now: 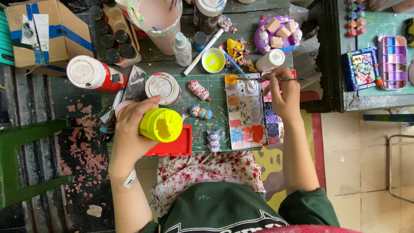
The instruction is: The person sits at a cluttered craft worktable painting small figurines with a paintbrush. They dip the brush into a palette of paints, load it from a yellow paint jar and a small orange paint cup, and apply paint to the figurines, occasionally repositioning the items on the table.
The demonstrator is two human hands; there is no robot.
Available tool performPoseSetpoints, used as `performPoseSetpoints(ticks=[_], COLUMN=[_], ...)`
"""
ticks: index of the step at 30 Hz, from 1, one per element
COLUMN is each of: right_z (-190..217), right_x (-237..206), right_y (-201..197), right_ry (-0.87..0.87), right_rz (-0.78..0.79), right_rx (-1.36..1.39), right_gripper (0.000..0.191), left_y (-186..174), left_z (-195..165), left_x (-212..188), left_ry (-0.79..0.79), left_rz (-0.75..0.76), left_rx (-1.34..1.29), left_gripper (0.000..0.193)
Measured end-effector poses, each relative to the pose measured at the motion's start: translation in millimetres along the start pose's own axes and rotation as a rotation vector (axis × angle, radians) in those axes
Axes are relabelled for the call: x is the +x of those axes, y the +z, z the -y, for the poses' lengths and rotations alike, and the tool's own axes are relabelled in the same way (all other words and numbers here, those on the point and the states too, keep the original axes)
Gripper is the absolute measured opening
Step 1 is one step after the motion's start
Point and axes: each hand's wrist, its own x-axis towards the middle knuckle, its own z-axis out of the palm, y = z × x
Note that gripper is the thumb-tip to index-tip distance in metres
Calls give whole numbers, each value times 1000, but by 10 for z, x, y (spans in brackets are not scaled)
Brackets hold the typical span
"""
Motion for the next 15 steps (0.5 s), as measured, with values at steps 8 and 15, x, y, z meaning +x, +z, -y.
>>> performPoseSetpoints(ticks=[8, 15], right_z=[-88, -131], right_x=[179, 251], right_y=[-127, -181], right_ry=[91, 81], right_rz=[75, 90], right_rx=[-13, 81], right_gripper=[14, 16], left_y=[7, 9], left_z=[18, 2], left_x=[-6, -8], left_ry=[3, -15], left_rz=[-1, 0], left_rx=[1, -3], left_gripper=[62, 62])
